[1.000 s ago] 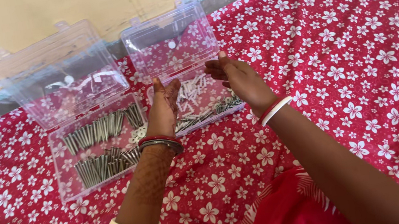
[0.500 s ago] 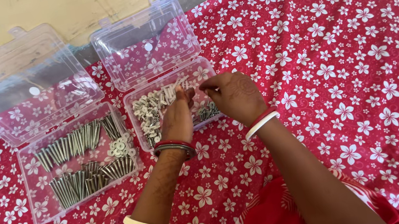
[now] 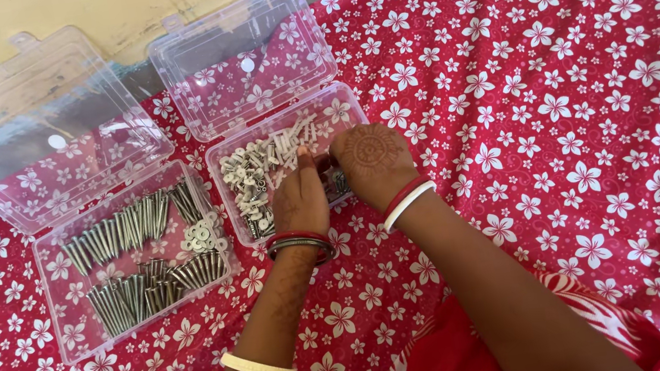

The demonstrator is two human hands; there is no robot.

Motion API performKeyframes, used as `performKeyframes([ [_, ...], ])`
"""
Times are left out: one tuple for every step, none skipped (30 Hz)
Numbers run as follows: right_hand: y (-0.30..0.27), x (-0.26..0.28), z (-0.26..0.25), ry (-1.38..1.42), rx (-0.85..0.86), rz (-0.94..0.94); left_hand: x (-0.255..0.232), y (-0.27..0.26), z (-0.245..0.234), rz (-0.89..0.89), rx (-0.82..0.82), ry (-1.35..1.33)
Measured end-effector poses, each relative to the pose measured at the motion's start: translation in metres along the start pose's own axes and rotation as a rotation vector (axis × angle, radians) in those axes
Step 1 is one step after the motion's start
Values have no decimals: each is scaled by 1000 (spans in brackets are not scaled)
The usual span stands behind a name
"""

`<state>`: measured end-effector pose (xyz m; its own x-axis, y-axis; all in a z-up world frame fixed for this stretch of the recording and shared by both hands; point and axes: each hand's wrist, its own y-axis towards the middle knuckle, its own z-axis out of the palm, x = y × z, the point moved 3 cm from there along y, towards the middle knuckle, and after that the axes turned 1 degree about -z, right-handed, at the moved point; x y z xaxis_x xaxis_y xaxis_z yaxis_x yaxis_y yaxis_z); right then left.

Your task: The person assembles hardware by threading washers onto screws by hand and arranging them into a plastic organizer box.

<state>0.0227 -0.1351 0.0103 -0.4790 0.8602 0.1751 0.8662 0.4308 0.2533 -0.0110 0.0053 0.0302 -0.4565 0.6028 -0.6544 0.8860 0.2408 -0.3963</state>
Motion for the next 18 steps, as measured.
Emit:
performKeyframes([
  [0, 0, 4, 2, 0, 1, 0, 1, 0, 12, -11, 13],
  [1, 0, 6, 15, -28, 6, 1, 2, 0, 25, -22, 26],
  [2, -1, 7, 27, -56, 10, 3, 2, 1, 24, -22, 27],
  [3, -2, 7, 28, -55, 10, 4, 3, 0, 59, -35, -22],
  [5, -4, 9, 44, -2, 28, 4, 4, 1, 95, -48, -72],
  [6, -4, 10, 59, 51, 46, 5, 4, 1, 94, -48, -73],
  [5, -3, 9, 60, 52, 46, 6, 6, 2, 77, -43, -88],
  [5, -2, 5, 49, 27, 35, 7, 6, 2, 60, -37, -103],
  [4, -1, 2, 38, 2, 25, 7, 6, 2, 59, -37, -102],
  [5, 0, -1, 39, 3, 25, 8, 6, 1, 57, -37, -126],
  [7, -1, -4, 116, 40, 46, 7, 6, 1, 56, -36, -150],
  [8, -1, -6, 194, 76, 67, 6, 6, 1, 56, -36, -149],
  [8, 0, -9, 194, 78, 67, 6, 5, 0, 46, -22, -136],
  [7, 0, -10, 186, 94, 83, 6, 4, 0, 37, -8, -122],
  [7, 0, -10, 177, 109, 98, 5, 4, -1, 36, -7, -122],
  [7, 0, -9, 177, 110, 98, 5, 3, -1, 28, -9, -107],
  [8, 0, -8, 177, 91, 83, 4, 3, -2, 19, -10, -93],
  [8, -1, -7, 178, 73, 68, 4, 2, -2, 18, -9, -94],
])
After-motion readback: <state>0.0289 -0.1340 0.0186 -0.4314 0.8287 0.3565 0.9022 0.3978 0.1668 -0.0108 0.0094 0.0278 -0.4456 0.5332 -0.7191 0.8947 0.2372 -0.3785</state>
